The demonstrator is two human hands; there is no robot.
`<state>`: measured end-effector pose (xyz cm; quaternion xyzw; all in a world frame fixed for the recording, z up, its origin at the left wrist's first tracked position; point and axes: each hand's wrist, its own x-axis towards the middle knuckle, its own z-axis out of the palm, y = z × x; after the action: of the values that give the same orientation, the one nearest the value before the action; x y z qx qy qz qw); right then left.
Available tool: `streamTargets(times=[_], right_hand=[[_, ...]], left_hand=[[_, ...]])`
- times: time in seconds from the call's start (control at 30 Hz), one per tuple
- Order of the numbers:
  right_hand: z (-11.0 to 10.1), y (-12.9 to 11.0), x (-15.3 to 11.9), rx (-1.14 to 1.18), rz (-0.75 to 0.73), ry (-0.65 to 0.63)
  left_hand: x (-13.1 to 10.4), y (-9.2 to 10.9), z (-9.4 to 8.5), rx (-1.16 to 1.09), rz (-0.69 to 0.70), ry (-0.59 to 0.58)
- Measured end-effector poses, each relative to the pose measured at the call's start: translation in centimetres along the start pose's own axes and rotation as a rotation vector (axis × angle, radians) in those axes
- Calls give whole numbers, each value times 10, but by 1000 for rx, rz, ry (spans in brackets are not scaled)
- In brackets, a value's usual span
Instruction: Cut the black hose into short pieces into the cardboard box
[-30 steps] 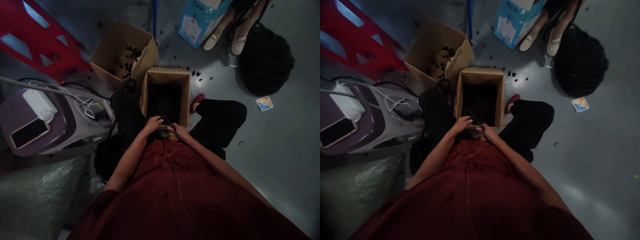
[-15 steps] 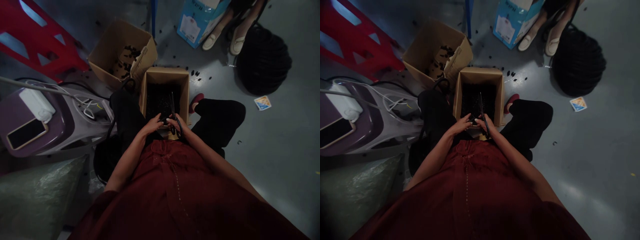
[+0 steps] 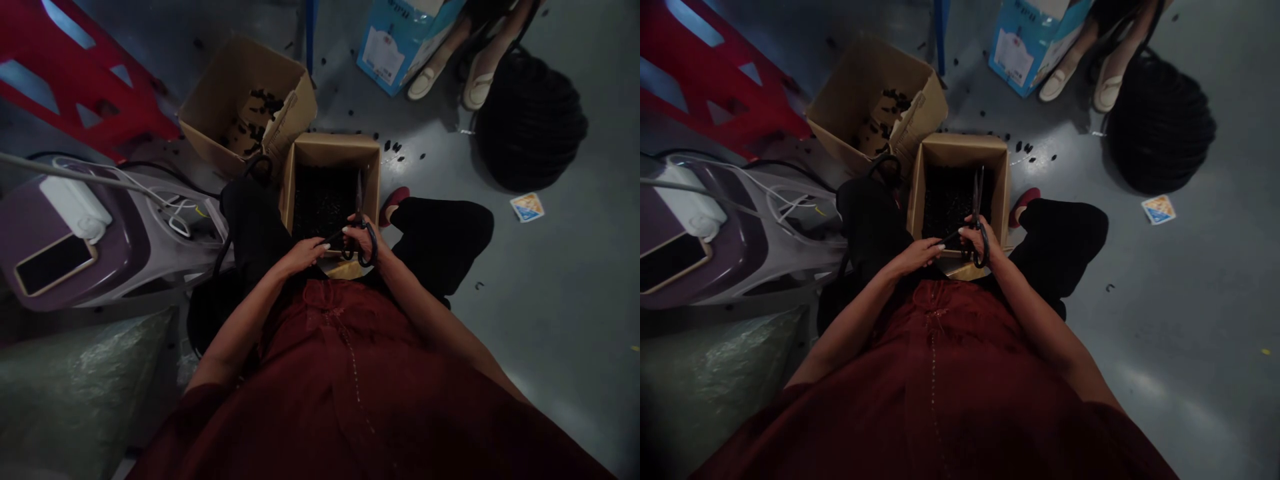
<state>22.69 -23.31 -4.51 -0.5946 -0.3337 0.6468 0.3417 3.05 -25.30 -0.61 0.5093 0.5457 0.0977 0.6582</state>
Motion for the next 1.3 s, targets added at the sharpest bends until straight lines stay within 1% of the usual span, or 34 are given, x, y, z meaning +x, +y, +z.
streamTargets(times=[0.1,0.2,0.3,0.4,0.53,0.67,0.83,0.93,1.07,1.13,1.3], right_hand=[[-6,-4,-3,-105,-27,-48],[-14,1,-9,-277,-32,-44],[-22,12,-22,-432,22,-47],[-27,21,-37,-587,72,-89],[-25,23,-51,-789,67,-140],[-19,21,-50,-902,49,-167],[-19,23,-41,-922,54,-198],[-24,25,-35,-904,32,-265],[-31,22,-27,-886,-11,-359],[-31,19,-26,-902,-28,-347],[-22,16,-31,-960,-18,-238]], left_hand=[[5,-1,-2,-109,-29,70],[15,-7,-3,-167,-79,182],[23,-12,-3,-173,-100,249],[26,-13,-3,-176,-119,275],[26,-11,-3,-167,-132,280],[26,-12,-2,-139,-120,264],[28,-18,-1,-63,-52,226],[29,-20,-2,-16,-17,192],[27,-18,-4,24,6,182],[25,-15,-4,39,17,174],[23,-12,-5,68,37,151]])
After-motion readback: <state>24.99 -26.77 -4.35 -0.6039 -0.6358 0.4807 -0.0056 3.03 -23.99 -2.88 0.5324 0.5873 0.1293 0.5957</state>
